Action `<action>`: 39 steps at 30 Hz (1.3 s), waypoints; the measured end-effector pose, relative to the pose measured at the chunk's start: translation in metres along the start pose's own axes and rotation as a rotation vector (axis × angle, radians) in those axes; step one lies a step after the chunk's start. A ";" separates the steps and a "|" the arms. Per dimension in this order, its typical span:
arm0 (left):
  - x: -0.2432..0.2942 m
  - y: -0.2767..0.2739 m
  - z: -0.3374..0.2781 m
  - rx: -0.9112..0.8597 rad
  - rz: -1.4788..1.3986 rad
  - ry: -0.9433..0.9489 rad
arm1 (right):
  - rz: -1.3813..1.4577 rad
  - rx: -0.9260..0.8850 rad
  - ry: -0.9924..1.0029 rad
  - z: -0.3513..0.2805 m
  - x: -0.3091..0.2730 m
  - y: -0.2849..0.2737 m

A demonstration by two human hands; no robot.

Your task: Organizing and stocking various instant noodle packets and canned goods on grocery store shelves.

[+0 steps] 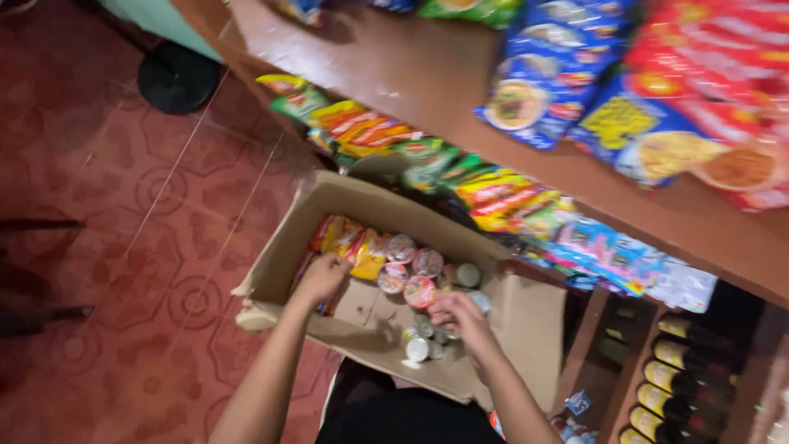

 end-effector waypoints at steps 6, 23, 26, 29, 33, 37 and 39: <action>-0.107 -0.027 0.065 -0.025 0.212 -0.187 | -0.225 -0.289 0.237 0.108 0.125 0.103; -0.304 0.001 0.154 -0.281 0.326 -0.581 | -0.205 -0.055 0.453 0.224 0.222 0.264; -0.309 0.019 0.142 -0.290 0.265 -0.565 | -0.217 0.145 0.450 0.207 0.186 0.280; -0.282 0.025 0.134 -0.297 0.207 -0.534 | -0.452 0.277 0.598 0.208 0.193 0.276; -0.283 0.025 0.121 -0.377 -0.014 -0.655 | -0.310 0.114 0.586 0.193 0.193 0.259; -0.255 0.019 0.106 -0.389 -0.102 -0.798 | -0.028 0.002 0.632 0.166 0.147 0.225; -0.220 0.009 0.095 -0.391 -0.110 -0.766 | 0.046 -0.065 0.649 0.159 0.143 0.198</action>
Point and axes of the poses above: each hand's wrist, its own z-axis towards the middle knuckle, its own y-axis out of the palm, x = y × z, the point moved 1 cm from there along z, towards the middle knuckle, and after that the axes turned 8 degrees about -z, right-handed, at the moved point
